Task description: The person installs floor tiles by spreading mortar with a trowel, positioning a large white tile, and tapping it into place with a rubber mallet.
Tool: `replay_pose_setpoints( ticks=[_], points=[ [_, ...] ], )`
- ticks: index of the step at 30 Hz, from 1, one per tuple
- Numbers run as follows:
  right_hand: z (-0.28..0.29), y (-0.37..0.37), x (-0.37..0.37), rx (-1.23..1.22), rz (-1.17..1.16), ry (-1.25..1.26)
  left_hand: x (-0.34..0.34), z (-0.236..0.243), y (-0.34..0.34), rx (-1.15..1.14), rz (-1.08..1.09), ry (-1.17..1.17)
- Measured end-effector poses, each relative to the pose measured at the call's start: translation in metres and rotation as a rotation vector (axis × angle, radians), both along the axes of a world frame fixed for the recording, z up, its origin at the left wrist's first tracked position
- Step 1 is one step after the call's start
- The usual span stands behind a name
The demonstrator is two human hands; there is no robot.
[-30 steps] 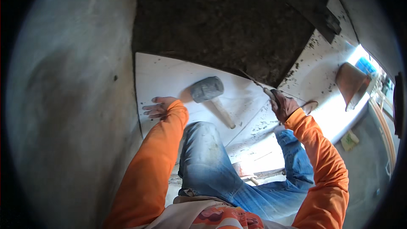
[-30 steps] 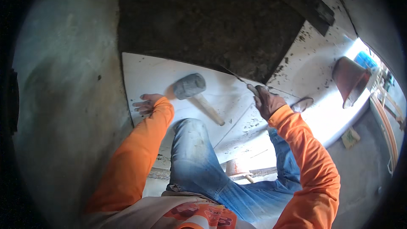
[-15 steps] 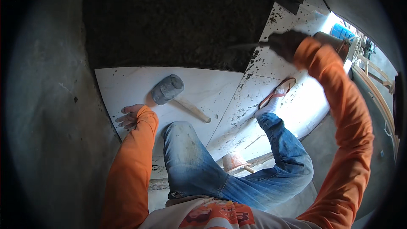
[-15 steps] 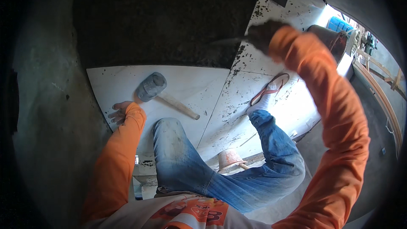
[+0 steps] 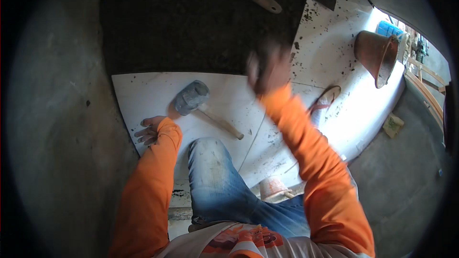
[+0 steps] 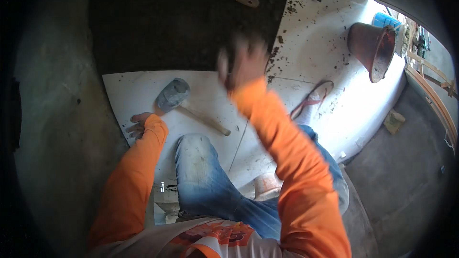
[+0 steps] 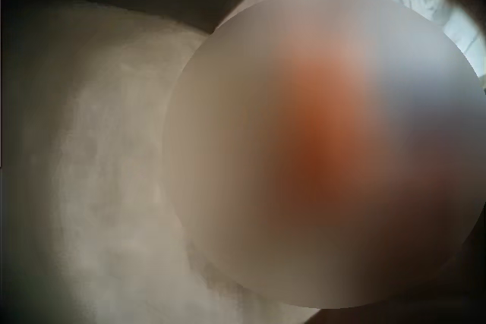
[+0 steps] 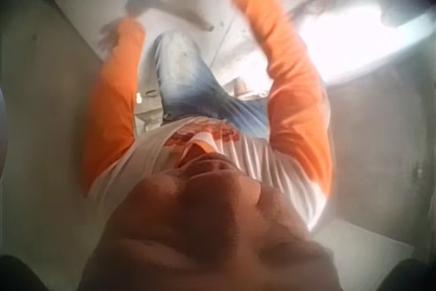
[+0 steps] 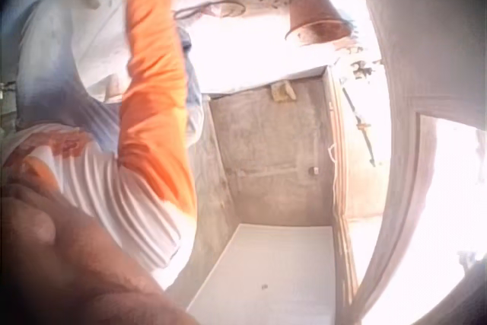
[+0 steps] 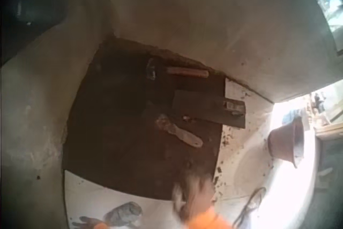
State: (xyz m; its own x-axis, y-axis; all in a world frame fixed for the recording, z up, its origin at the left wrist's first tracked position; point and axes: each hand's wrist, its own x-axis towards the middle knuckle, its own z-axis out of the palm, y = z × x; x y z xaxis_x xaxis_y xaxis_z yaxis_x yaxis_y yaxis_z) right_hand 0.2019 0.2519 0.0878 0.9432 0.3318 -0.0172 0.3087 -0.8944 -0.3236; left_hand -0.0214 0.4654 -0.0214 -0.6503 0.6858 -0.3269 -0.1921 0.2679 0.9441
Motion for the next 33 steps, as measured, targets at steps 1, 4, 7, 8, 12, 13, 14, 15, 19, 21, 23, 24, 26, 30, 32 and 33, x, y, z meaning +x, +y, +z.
replay_pose_setpoints(
  ticks=[1,4,7,8,12,13,14,15,19,21,23,24,26,30,32,33],
  points=[
    [-0.001,0.003,-0.054,0.051,0.052,0.010,0.003,-0.001,0.001,0.043,0.022,-0.039],
    [-0.018,-0.019,-0.171,-0.070,0.018,0.796,0.013,0.005,-0.008,0.118,0.060,-0.157],
    [-0.036,-0.008,-0.201,0.018,-0.021,0.731,0.042,0.034,-0.025,0.148,0.097,-0.312],
    [-0.030,0.011,-0.199,0.140,-0.115,0.665,0.026,0.021,-0.018,0.166,0.108,-0.356],
    [0.016,0.041,-0.189,0.247,-0.224,0.795,0.007,0.008,-0.009,0.208,0.152,-0.553],
    [0.024,0.037,-0.199,0.406,-0.124,0.696,0.006,0.014,-0.011,0.213,0.165,-0.600],
    [0.029,0.034,-0.206,0.559,-0.018,0.592,0.004,0.019,-0.012,0.218,0.181,-0.648],
    [0.022,0.028,-0.216,0.554,-0.029,0.572,0.005,0.022,-0.013,0.260,0.253,-0.777],
    [0.000,0.017,-0.226,0.000,-0.310,1.140,0.009,0.031,-0.011,0.292,0.371,-1.010],
    [0.032,0.030,-0.233,0.313,-0.090,0.661,0.007,0.040,-0.006,0.319,0.395,-1.059],
    [0.029,0.008,-0.247,0.478,-0.083,0.622,-0.001,0.044,-0.014,0.307,0.418,-1.091],
    [-0.008,-0.013,-0.265,0.238,-0.182,0.821,0.005,0.046,-0.022,0.290,0.442,-1.125],
    [0.004,-0.002,-0.260,0.140,-0.257,0.972,0.007,0.048,-0.013,0.318,0.479,-1.181],
    [0.027,0.010,-0.260,0.420,-0.239,0.647,0.000,0.047,-0.014,0.346,0.549,-1.259],
    [0.000,-0.013,-0.271,0.223,-0.308,0.819,0.005,0.029,-0.013,0.323,0.644,-1.354],
    [0.007,-0.008,-0.268,0.204,-0.304,0.839,0.005,0.015,-0.005,0.327,0.695,-1.423]
  ],
)
